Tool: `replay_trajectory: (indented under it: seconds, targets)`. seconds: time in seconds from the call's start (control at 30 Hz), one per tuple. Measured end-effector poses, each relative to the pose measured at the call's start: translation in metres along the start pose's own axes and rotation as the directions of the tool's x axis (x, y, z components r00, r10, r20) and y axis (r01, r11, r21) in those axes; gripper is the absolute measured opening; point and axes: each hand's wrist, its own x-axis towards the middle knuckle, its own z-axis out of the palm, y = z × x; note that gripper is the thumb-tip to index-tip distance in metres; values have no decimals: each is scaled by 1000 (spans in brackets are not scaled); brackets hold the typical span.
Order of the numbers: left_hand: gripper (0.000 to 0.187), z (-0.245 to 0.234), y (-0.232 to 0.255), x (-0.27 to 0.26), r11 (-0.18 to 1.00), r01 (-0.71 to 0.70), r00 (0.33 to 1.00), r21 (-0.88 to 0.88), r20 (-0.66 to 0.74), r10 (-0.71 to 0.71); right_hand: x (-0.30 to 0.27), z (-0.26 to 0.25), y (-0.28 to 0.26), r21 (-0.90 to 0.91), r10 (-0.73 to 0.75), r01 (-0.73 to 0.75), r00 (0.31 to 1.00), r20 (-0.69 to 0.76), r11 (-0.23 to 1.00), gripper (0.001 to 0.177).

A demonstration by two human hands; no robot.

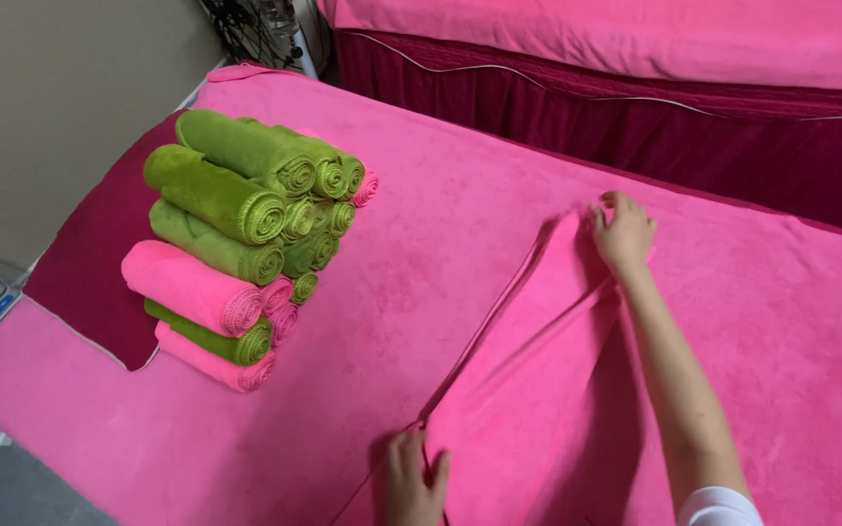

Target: Folding and rolling a pink towel into a decorative cylinder on a massage table.

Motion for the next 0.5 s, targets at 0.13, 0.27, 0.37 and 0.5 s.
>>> replay_trajectory:
  seconds: [0.13,0.27,0.37,0.5]
  targets:
    - [16,54,-2,-35,617,-740,559,267,-266,785,-12,-45,52,114,171,-186,977,131,976,28]
    - [48,108,22,-51,591,-788,613,171,136,778,-38,-78,92,-17,415,-472,756,506,881,29]
    - [36,101,51,-40,587,-781,622,216,174,764,-69,-84,87,237,296,-497,768,568,835,25]
    - [33,126,45,-29,618,-741,666,261,167,727,-71,-66,70,236,245,-387,849,468,891,26]
